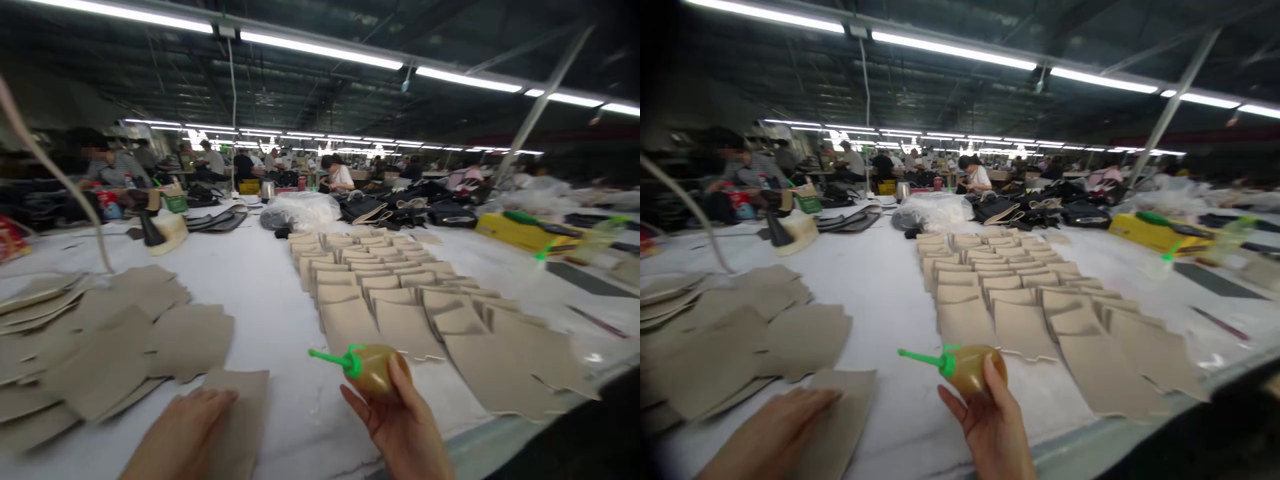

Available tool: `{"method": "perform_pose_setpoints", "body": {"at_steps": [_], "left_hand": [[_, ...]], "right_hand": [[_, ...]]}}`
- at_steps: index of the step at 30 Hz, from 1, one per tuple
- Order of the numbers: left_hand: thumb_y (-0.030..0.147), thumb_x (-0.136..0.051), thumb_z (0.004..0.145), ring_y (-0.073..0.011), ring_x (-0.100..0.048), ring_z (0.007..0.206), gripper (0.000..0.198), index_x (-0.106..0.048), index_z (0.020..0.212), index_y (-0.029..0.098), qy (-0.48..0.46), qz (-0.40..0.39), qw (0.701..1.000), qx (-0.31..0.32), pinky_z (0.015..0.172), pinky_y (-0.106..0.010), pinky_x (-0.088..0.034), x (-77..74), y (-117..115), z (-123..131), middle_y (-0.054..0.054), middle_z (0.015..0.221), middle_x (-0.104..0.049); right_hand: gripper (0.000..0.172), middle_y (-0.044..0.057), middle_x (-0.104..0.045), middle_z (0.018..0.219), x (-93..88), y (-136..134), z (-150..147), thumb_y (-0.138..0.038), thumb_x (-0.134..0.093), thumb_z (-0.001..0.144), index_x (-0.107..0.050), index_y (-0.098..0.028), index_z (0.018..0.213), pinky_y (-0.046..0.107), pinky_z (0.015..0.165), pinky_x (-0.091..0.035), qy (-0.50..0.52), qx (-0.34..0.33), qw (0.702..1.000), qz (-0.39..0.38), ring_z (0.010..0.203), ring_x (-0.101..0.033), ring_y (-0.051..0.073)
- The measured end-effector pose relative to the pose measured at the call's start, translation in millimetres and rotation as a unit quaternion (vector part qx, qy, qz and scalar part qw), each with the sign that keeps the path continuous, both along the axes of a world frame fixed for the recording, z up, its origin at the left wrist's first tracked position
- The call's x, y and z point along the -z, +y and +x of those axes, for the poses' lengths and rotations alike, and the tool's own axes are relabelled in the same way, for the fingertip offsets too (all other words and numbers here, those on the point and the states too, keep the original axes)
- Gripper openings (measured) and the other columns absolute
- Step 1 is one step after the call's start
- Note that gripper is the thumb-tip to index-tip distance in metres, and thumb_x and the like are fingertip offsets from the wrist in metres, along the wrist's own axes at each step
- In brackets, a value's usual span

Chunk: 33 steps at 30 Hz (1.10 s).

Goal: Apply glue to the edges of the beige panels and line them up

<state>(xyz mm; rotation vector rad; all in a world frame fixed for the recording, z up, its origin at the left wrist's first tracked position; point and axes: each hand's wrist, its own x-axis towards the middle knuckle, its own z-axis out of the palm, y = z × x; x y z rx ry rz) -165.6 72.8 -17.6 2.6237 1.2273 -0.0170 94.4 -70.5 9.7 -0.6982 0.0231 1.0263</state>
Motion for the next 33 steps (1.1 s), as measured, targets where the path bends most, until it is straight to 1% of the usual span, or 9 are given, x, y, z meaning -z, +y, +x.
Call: {"method": "perform_pose_setpoints", "body": {"at_steps": [1,3,6,9,14,20,24,29,33], "left_hand": [[0.026,-0.039,0.086,-0.0230,-0.058,0.105,0.036,-0.062,0.114,0.025,0.006,-0.015,0.999,-0.031,0.094,-0.037,-0.042,-9.9,-9.2,9.7,-0.008,0.112,-0.063],[0.031,-0.046,0.083,-0.0240,-0.057,0.103,0.039,-0.056,0.118,0.018,0.036,-0.036,0.995,-0.082,0.090,-0.035,-0.044,-19.7,-25.4,30.6,-0.012,0.118,-0.056],[0.027,-0.049,0.079,-0.0262,-0.052,0.108,0.049,-0.048,0.125,0.013,0.055,-0.033,0.991,-0.118,0.090,-0.036,-0.044,-17.4,-37.4,49.7,-0.016,0.124,-0.047],[0.024,-0.052,0.073,-0.0270,-0.052,0.105,0.043,-0.052,0.115,0.014,0.064,-0.040,0.988,-0.134,0.086,-0.037,-0.045,-14.8,-37.9,54.4,-0.015,0.117,-0.048],[0.013,-0.051,0.068,-0.0276,-0.057,0.097,0.038,-0.056,0.105,0.012,0.101,-0.038,0.986,-0.126,0.082,-0.038,-0.047,-27.5,-35.2,64.1,-0.015,0.109,-0.052],[0.010,-0.040,0.076,-0.0250,-0.063,0.084,0.034,-0.061,0.101,0.017,0.108,-0.018,0.992,-0.068,0.075,-0.038,-0.049,-34.0,-25.0,57.2,-0.011,0.103,-0.059],[0.012,-0.037,0.078,-0.0212,-0.063,0.079,0.042,-0.059,0.112,0.027,0.060,-0.006,0.998,-0.030,0.072,-0.034,-0.048,-30.5,-12.5,43.9,-0.006,0.100,-0.061],[0.014,-0.037,0.078,-0.0214,-0.063,0.077,0.048,-0.056,0.119,0.033,0.051,-0.009,0.998,-0.035,0.069,-0.033,-0.046,-30.3,-11.2,43.0,-0.005,0.098,-0.061],[0.014,-0.037,0.078,-0.0206,-0.063,0.078,0.049,-0.056,0.120,0.034,0.042,-0.010,0.998,-0.038,0.069,-0.032,-0.045,-29.1,-13.3,42.7,-0.004,0.099,-0.060]], "right_hand": [[0.028,0.003,-0.074,0.093,0.0,0.4,0.4,-0.025,-0.080,0.069,-0.064,-0.025,0.092,0.045,0.074,-0.057,-0.020,0.005,1.000,-0.001,0.083,-0.070,0.024],[0.028,0.003,-0.073,0.095,3.0,1.5,2.7,-0.028,-0.078,0.071,-0.065,-0.025,0.096,0.044,0.076,-0.058,-0.073,-0.008,0.997,-0.004,0.086,-0.069,0.024],[0.032,0.004,-0.072,0.097,12.9,2.4,7.2,-0.032,-0.076,0.071,-0.065,-0.023,0.100,0.039,0.074,-0.059,-0.161,-0.028,0.986,-0.022,0.087,-0.068,0.025],[0.040,0.006,-0.069,0.099,23.0,3.4,9.2,-0.034,-0.077,0.070,-0.062,-0.023,0.105,0.037,0.075,-0.058,-0.237,-0.046,0.969,-0.050,0.091,-0.065,0.026],[0.053,0.005,-0.065,0.099,26.8,10.0,4.9,-0.040,-0.077,0.068,-0.055,-0.023,0.113,0.032,0.075,-0.055,-0.355,-0.046,0.929,-0.093,0.091,-0.062,0.025],[0.054,0.004,-0.063,0.092,15.1,14.9,-3.4,-0.048,-0.073,0.068,-0.053,-0.022,0.112,0.033,0.074,-0.052,-0.512,-0.045,0.848,-0.128,0.083,-0.061,0.024],[0.049,0.004,-0.061,0.099,6.8,21.6,-14.4,-0.046,-0.072,0.068,-0.055,-0.023,0.108,0.032,0.079,-0.048,-0.585,-0.027,0.802,-0.122,0.088,-0.059,0.024],[0.047,0.005,-0.061,0.107,7.6,33.8,-25.3,-0.041,-0.072,0.069,-0.055,-0.026,0.110,0.034,0.088,-0.045,-0.674,-0.032,0.734,-0.079,0.096,-0.058,0.026],[0.049,0.005,-0.062,0.106,11.7,41.5,-24.6,-0.039,-0.070,0.074,-0.049,-0.027,0.116,0.033,0.082,-0.048,-0.748,-0.051,0.659,-0.062,0.092,-0.062,0.024]]}}
